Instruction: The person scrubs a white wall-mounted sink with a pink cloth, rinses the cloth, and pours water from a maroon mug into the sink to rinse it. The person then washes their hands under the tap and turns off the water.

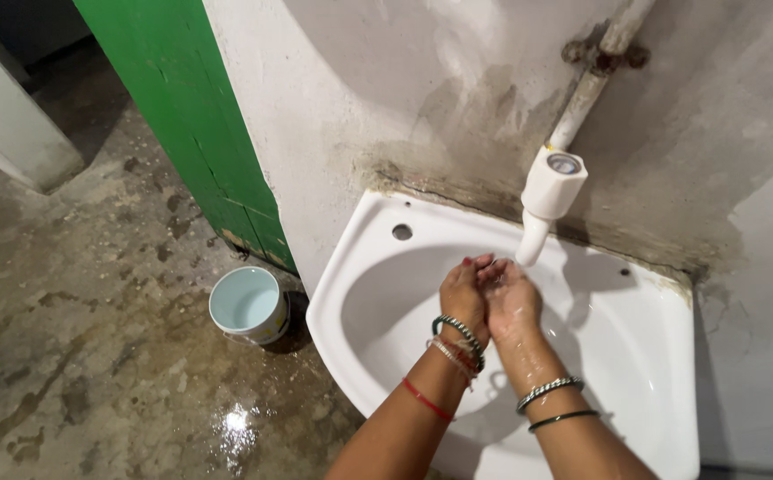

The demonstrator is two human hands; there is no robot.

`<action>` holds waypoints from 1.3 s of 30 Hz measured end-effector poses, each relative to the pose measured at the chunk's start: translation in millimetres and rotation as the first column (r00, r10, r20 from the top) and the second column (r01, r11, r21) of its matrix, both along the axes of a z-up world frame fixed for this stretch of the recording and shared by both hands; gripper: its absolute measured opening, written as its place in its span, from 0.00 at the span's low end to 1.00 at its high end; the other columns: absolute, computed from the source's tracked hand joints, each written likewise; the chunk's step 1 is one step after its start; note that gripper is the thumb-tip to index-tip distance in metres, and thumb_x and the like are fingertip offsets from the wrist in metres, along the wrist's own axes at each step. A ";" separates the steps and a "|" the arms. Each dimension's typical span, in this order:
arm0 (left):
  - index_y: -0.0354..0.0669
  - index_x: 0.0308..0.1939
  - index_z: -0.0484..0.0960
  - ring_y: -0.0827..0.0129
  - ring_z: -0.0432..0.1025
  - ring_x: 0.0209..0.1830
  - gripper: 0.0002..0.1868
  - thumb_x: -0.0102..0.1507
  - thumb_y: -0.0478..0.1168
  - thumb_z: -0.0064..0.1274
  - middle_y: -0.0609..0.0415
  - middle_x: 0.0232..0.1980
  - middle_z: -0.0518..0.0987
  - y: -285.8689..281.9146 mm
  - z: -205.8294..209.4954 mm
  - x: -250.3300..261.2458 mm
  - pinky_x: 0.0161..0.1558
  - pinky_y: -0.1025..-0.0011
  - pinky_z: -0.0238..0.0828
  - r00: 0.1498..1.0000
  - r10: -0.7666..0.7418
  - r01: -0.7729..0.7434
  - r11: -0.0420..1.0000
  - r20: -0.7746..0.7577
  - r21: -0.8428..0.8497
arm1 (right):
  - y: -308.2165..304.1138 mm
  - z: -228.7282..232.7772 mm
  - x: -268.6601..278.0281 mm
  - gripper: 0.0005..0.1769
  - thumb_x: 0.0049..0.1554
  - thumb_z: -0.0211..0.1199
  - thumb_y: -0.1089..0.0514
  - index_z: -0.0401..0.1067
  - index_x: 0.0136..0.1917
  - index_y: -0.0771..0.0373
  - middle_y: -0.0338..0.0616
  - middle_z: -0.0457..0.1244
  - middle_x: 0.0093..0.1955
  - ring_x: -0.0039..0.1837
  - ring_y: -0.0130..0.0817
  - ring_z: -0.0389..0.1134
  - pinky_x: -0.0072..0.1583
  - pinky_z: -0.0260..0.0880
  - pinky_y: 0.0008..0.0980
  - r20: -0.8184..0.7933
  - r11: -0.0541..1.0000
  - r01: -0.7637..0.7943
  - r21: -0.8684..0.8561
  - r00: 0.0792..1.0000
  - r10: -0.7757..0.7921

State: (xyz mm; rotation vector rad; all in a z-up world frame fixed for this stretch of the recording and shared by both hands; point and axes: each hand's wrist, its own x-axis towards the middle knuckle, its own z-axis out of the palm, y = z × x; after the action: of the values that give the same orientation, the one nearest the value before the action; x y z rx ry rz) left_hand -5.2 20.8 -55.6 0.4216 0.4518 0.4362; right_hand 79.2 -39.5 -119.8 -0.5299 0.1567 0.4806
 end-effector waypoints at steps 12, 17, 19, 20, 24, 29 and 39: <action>0.43 0.40 0.77 0.73 0.71 0.33 0.09 0.71 0.40 0.43 0.58 0.34 0.78 58.7 62.3 18.7 0.39 0.74 0.71 0.991 -0.077 0.077 0.997 0.111 0.007 | 43.8 67.2 -0.9 0.18 0.68 0.46 0.53 0.70 0.56 0.68 0.54 0.67 0.59 0.62 0.44 0.68 0.66 0.70 0.39 0.014 0.988 -0.103 0.113 0.995 0.102; 0.37 0.43 0.81 0.67 0.77 0.37 0.16 0.71 0.42 0.38 0.51 0.36 0.81 15.7 31.0 -2.8 0.45 0.70 0.77 0.981 -0.189 0.191 0.981 -0.053 0.027 | 1.8 20.5 -12.6 0.13 0.70 0.47 0.57 0.64 0.48 0.67 0.49 0.63 0.49 0.52 0.41 0.66 0.62 0.71 0.40 0.045 0.992 0.074 -0.104 0.997 -0.069; 0.34 0.42 0.81 0.68 0.75 0.36 0.17 0.73 0.44 0.42 0.51 0.36 0.81 5.1 22.9 -3.7 0.44 0.71 0.75 0.985 -0.167 0.170 0.983 -0.041 0.068 | -8.7 13.3 -10.0 0.12 0.68 0.45 0.59 0.63 0.46 0.69 0.50 0.62 0.45 0.49 0.40 0.66 0.59 0.71 0.38 -0.037 0.995 0.090 -0.037 0.995 -0.091; 0.32 0.42 0.82 0.68 0.74 0.36 0.18 0.73 0.44 0.44 0.52 0.36 0.81 1.6 20.9 -2.5 0.44 0.71 0.74 0.987 -0.157 0.160 0.983 -0.036 0.087 | -12.0 14.3 -8.2 0.11 0.66 0.44 0.61 0.64 0.47 0.70 0.50 0.62 0.45 0.49 0.40 0.65 0.58 0.71 0.37 -0.041 0.996 0.092 -0.018 0.995 -0.093; 0.31 0.39 0.83 0.70 0.74 0.35 0.18 0.72 0.43 0.46 0.53 0.35 0.81 0.2 26.3 8.0 0.44 0.73 0.75 0.990 -0.135 0.133 0.990 0.039 0.048 | -12.7 40.5 -5.9 0.11 0.58 0.42 0.69 0.65 0.49 0.73 0.49 0.62 0.45 0.47 0.40 0.64 0.54 0.71 0.35 0.044 0.996 0.081 0.036 0.996 -0.082; 0.30 0.41 0.84 0.73 0.71 0.32 0.18 0.73 0.43 0.46 0.55 0.31 0.78 -5.9 23.3 5.0 0.42 0.74 0.73 0.991 -0.119 0.115 0.991 0.063 0.066 | -13.9 52.5 -21.9 0.12 0.65 0.44 0.63 0.65 0.50 0.74 0.51 0.62 0.44 0.44 0.38 0.66 0.50 0.71 0.33 0.041 0.993 0.112 0.043 0.993 -0.113; 0.33 0.50 0.79 0.64 0.76 0.41 0.14 0.72 0.38 0.39 0.48 0.42 0.81 -45.2 56.9 25.1 0.48 0.66 0.74 0.939 -0.278 0.266 0.960 0.200 0.087 | -66.4 89.3 24.8 0.12 0.64 0.45 0.62 0.68 0.47 0.68 0.50 0.65 0.44 0.47 0.39 0.68 0.53 0.74 0.36 0.107 0.991 0.123 -0.058 0.987 -0.117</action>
State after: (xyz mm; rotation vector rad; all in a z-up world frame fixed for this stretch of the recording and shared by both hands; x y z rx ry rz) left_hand 19.8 -24.4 1.3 0.4814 0.1704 0.2215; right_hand 104.0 -105.9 -30.5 -0.6033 0.1044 0.3308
